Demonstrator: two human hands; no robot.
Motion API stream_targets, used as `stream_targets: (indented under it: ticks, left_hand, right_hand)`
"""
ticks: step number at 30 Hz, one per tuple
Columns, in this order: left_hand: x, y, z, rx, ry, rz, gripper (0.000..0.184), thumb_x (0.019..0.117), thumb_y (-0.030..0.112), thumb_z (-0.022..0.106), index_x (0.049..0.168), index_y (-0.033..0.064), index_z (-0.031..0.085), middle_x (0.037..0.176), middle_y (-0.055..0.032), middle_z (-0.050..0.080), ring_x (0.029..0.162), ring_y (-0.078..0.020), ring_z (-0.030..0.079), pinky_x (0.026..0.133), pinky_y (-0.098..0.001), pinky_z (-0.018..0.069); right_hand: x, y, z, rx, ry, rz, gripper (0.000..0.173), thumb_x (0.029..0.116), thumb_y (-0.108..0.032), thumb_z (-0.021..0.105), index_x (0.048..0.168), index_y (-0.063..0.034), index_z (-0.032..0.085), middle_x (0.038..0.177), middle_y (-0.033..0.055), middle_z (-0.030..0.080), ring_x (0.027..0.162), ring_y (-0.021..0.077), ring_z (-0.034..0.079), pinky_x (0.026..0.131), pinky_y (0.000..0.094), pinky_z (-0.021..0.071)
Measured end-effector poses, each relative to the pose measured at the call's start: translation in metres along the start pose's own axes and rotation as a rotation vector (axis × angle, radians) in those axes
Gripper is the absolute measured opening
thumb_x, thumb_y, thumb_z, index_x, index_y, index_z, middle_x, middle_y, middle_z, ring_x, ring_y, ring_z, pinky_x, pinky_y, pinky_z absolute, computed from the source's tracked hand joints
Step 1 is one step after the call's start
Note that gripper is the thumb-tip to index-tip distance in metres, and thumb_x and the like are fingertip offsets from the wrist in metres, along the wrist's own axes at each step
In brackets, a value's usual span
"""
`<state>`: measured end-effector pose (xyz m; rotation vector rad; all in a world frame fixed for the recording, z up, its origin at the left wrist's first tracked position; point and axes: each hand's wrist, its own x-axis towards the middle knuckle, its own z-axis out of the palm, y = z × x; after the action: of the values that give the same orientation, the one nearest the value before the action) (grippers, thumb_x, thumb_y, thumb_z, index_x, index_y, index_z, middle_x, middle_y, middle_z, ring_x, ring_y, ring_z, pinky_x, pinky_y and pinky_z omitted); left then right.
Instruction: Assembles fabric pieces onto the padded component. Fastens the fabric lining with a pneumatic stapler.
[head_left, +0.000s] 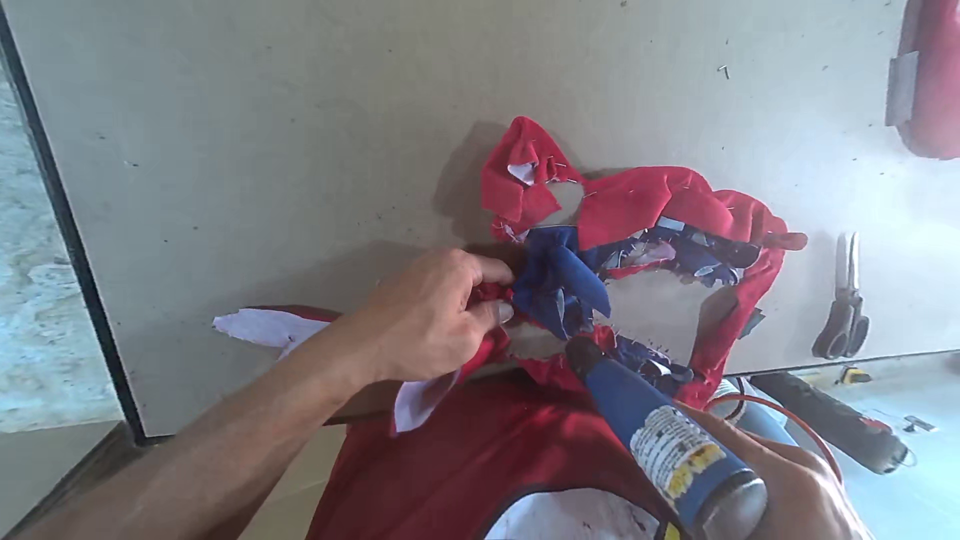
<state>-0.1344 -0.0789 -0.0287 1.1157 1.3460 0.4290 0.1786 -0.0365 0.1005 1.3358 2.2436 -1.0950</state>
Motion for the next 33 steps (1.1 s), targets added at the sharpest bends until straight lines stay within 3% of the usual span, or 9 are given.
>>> stream_targets:
  ticks: [2,3,4,6,8,10,13,19,33]
  left_hand:
    - [0.0,0.002,-0.001,-0.032,0.014,-0.003,0.032,0.0944,0.044,0.056,0.114,0.0251,0.073,0.096,0.0124,0.072,0.09,0.0006,0.068,0.076,-0.0297,0.0594]
    - [0.002,0.002,0.002,-0.031,0.063,-0.003,0.036,0.0987,0.051,0.051,0.11,0.026,0.074,0.093,0.0126,0.071,0.087,0.0002,0.067,0.074,-0.0308,0.0585]
    - [0.004,0.002,0.01,-0.014,0.156,0.002,0.036,0.1016,0.051,0.049,0.098,0.0268,0.075,0.079,0.0135,0.067,0.073,0.0006,0.063,0.062,-0.0289,0.0532]
    - [0.006,-0.002,0.021,-0.015,0.295,0.035,0.031,0.1037,0.038,0.052,0.086,0.025,0.074,0.066,0.0139,0.06,0.057,0.0014,0.054,0.05,-0.0231,0.0435]
    - [0.004,-0.004,0.025,-0.061,0.356,0.07,0.024,0.1017,0.029,0.056,0.099,0.0215,0.079,0.077,0.0141,0.069,0.066,0.005,0.062,0.057,-0.0181,0.0515]
    - [0.003,-0.001,0.027,-0.13,0.373,0.071,0.024,0.1005,0.032,0.059,0.108,0.0209,0.079,0.088,0.0135,0.074,0.077,0.0053,0.068,0.066,-0.0183,0.0577]
    - [0.004,-0.002,0.033,-0.094,0.417,0.045,0.023,0.0979,0.038,0.064,0.105,0.0239,0.08,0.093,0.013,0.076,0.082,0.0047,0.069,0.07,-0.0227,0.0596]
    - [0.004,-0.004,0.037,-0.017,0.465,0.058,0.019,0.0964,0.034,0.066,0.096,0.0235,0.081,0.08,0.0146,0.074,0.068,0.0066,0.064,0.059,-0.0193,0.0537]
    - [0.001,-0.004,0.035,-0.004,0.433,0.058,0.019,0.0959,0.031,0.065,0.088,0.0221,0.079,0.071,0.0124,0.069,0.063,0.0027,0.061,0.056,-0.0247,0.0493]
  right_hand:
    - [0.0,0.0,0.0,0.015,0.007,0.01,0.051,0.0886,-0.043,0.07,0.118,-0.0014,0.073,0.094,0.0152,0.078,0.081,0.0214,0.075,0.074,0.0404,0.0596]
    - [0.0,0.0,0.001,0.018,0.011,0.013,0.05,0.0881,-0.043,0.07,0.116,-0.0012,0.074,0.093,0.0156,0.078,0.081,0.0216,0.075,0.074,0.0406,0.0594]
    - [0.001,0.0,0.001,0.018,0.012,0.014,0.05,0.088,-0.043,0.07,0.116,-0.0011,0.074,0.093,0.0156,0.077,0.081,0.0213,0.075,0.074,0.0401,0.0596]
    - [0.002,-0.001,0.002,0.021,0.013,0.016,0.05,0.0883,-0.043,0.071,0.116,-0.0012,0.074,0.093,0.0153,0.078,0.082,0.0202,0.075,0.076,0.0383,0.0596]
    - [0.001,-0.001,0.004,0.024,0.021,0.026,0.049,0.0875,-0.042,0.072,0.116,-0.0022,0.074,0.093,0.0141,0.078,0.081,0.0186,0.075,0.075,0.0363,0.0596]
    - [0.001,-0.001,0.005,0.021,0.034,0.028,0.049,0.0871,-0.043,0.071,0.116,-0.0026,0.074,0.092,0.0135,0.078,0.08,0.0178,0.075,0.074,0.0356,0.0595]
    - [0.004,-0.001,0.004,0.01,0.038,0.011,0.049,0.0881,-0.043,0.07,0.117,-0.0029,0.074,0.092,0.014,0.078,0.079,0.0192,0.075,0.071,0.0376,0.0591]
    - [0.008,-0.008,0.004,-0.028,0.049,0.014,0.047,0.0874,-0.04,0.069,0.116,-0.0027,0.074,0.092,0.014,0.078,0.079,0.0208,0.075,0.07,0.0391,0.0589]
    - [0.021,-0.031,0.016,-0.145,0.108,-0.065,0.039,0.0841,-0.037,0.064,0.108,-0.0091,0.076,0.083,0.0068,0.077,0.07,0.0137,0.071,0.058,0.0342,0.0535]
